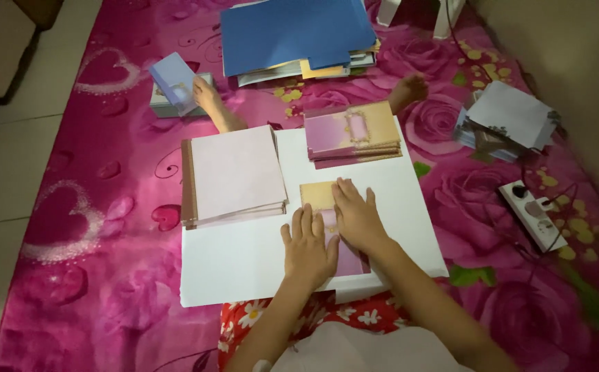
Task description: The person sits on a bed with a white board on their lap and repeatedly presses and smooths a small stack of paper notebooks with both hands. They occasionally lift and reposition a larger notebook stack and reach toward a small box of papers beside them.
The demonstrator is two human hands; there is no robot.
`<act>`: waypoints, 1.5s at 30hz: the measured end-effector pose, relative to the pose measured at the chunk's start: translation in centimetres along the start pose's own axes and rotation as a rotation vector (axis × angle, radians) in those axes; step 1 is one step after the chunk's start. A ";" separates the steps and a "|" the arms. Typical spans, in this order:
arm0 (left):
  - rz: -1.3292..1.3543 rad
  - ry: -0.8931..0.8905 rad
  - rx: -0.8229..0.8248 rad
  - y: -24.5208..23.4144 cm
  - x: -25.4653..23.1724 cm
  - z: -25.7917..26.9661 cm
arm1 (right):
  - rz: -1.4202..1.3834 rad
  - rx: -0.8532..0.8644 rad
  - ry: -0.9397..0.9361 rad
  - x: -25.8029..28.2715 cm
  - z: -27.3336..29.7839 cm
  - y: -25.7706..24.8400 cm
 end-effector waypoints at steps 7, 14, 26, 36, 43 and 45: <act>0.063 -0.004 -0.011 -0.5 0.0 0.4 | 0.084 0.056 0.000 2.8 7.7 -0.7; 0.018 -0.004 -0.013 -0.4 -0.2 0.2 | 0.078 0.053 0.000 2.0 8.4 0.3; 0.055 0.107 -0.334 1.0 0.4 -0.5 | 0.098 -0.111 -0.040 1.5 8.7 2.6; 0.012 0.039 -0.091 -0.8 -0.1 0.5 | 0.056 -0.001 0.016 -0.1 1.5 -0.5; 0.034 0.034 -0.094 -0.7 -0.1 0.4 | 0.147 0.024 -0.018 1.7 7.5 0.6; 0.018 0.023 -0.110 -0.7 -0.1 0.4 | 0.195 -0.005 -0.058 1.6 10.1 2.7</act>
Point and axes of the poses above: each hand's wrist, its own z-axis away from the middle knuckle, its own y-axis out of the palm, x = y × z, the point moved 8 cm from there along -z, towards the middle knuckle, and after that the axes turned 1 degree about x, right-handed, at the moved point
